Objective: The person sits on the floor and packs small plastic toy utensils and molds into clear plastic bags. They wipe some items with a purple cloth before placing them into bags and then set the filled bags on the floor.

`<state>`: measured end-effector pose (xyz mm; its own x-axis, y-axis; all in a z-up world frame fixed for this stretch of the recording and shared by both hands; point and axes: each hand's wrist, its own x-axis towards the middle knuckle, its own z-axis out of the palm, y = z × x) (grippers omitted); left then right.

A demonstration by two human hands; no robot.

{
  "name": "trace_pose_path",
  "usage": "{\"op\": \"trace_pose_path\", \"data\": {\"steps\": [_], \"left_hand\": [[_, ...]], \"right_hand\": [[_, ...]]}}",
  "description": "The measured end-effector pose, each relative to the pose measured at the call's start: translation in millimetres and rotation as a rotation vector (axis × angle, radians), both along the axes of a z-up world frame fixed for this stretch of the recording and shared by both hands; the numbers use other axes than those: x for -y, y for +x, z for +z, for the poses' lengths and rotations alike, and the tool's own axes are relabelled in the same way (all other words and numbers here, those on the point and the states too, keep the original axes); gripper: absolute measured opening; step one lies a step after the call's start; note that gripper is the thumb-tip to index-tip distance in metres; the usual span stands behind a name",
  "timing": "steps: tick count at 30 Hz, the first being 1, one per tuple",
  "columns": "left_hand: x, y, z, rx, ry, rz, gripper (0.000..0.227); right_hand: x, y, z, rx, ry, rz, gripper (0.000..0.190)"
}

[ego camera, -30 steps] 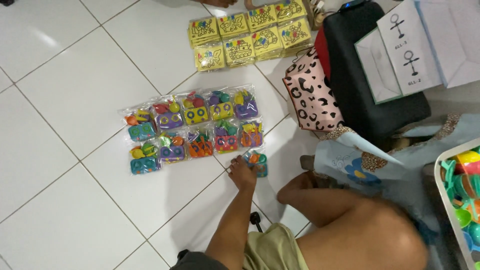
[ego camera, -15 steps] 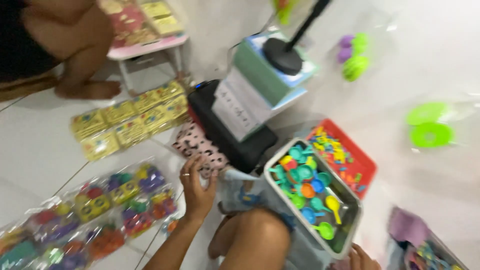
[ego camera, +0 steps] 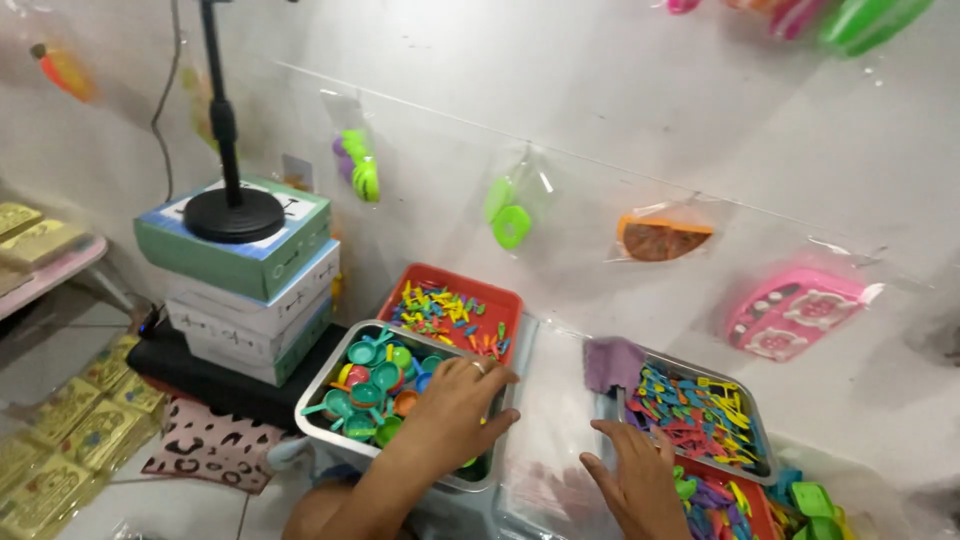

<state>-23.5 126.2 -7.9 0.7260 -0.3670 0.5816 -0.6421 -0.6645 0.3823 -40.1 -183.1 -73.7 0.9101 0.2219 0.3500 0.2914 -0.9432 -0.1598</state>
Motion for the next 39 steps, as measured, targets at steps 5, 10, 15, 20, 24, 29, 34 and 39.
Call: {"op": "trace_pose_path", "data": {"steps": [5,10,15,20,24,29,34,39], "left_hand": [[61.2,43.9,-11.1,-0.305,0.274,-0.094,0.044],[88.3,68.7,-45.0,-0.401,0.447,-0.095,0.047],[99.6,62.2,-53.1,-0.437,0.527,-0.083,0.053],[107.7,49.9,-66.7,-0.315,0.536,-0.149,0.059],[113.3,32.6,-80.9,-0.292,0.519,-0.245,0.06],[125.4,23.3,-102.6,-0.302,0.635,-0.286,0.061],[133.8,19.6,-139.1,-0.499,0.906,-0.178,0.081],[129.3,27.3,-191.4,-0.459,0.838,-0.04,0.053]], "right_hand": [[30.8,17.6,18.3,-0.16,0.108,-0.016,0.047],[43.6,32.4,15.5,-0.17,0.182,0.002,0.042],[53.1,35.1,-5.0,-0.164,0.16,0.024,0.042],[74.7,42.7,7.4,-0.124,0.214,-0.042,0.043],[122.0,40.0,23.3,-0.181,0.356,-0.205,0.038],[199.9,12.9,28.1,-0.163,0.502,-0.418,0.038],[302.2,5.8,-25.0,-0.079,0.743,-0.654,0.025],[387.4,31.0,-114.8,-0.354,0.409,-0.726,0.031]]}}
